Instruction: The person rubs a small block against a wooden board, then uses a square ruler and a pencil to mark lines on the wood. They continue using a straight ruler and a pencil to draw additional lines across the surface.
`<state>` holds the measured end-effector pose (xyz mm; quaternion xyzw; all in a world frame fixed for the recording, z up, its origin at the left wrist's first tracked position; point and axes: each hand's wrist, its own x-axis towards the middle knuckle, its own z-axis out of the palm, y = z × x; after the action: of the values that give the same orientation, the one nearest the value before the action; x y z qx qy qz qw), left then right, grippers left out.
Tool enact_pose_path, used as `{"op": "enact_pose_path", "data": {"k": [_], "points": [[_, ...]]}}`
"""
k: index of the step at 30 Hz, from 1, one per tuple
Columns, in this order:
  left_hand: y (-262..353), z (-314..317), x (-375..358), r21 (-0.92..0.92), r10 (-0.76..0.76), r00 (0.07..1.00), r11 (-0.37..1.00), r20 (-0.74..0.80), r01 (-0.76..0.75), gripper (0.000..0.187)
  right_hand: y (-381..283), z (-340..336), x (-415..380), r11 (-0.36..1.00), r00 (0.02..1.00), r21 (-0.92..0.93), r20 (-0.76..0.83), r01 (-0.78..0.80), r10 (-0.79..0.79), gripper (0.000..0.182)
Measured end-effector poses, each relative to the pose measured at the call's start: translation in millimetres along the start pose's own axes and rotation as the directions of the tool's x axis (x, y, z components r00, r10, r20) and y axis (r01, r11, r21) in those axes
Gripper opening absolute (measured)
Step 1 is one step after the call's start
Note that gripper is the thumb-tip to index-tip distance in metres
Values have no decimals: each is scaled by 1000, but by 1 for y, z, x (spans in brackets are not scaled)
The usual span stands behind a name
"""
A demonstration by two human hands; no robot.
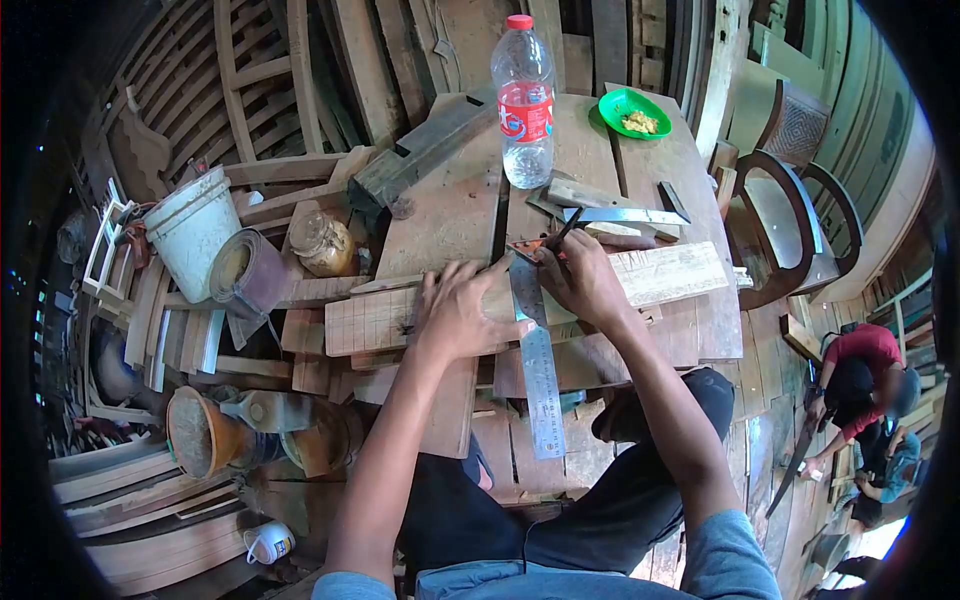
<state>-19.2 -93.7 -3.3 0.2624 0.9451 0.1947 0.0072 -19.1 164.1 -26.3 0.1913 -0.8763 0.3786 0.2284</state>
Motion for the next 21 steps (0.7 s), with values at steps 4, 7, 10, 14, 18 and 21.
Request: {"op": "enact_pose_path", "data": {"k": [4, 7, 10, 14, 18, 21], "points": [[1, 0, 1, 4, -15, 1000, 1000, 14, 15, 127, -6, -4, 1, 1000, 1000, 16, 7, -8, 8, 18], [0, 1, 1, -17, 3, 1000, 1000, -4, -3, 125, -6, -5, 0, 1000, 1000, -10, 19, -2, 2, 18], [0, 0, 0, 1, -3, 1000, 1000, 7, 3, 123, -8, -7, 0, 1000, 1000, -17, 14, 15, -15, 18], [1, 0, -1, -17, 2, 1000, 1000, -13, -2, 121, -13, -12, -6, 1000, 997, -20, 80, 7, -5, 17], [3, -1, 1, -32, -11, 1000, 999, -3, 10, 121, -21, -17, -13, 997, 997, -40, 53, 60, -58, 18], [4, -2, 0, -18, -18, 1000, 1000, 8, 18, 120, -17, -14, -10, 998, 998, -44, 52, 50, -47, 19]]}}
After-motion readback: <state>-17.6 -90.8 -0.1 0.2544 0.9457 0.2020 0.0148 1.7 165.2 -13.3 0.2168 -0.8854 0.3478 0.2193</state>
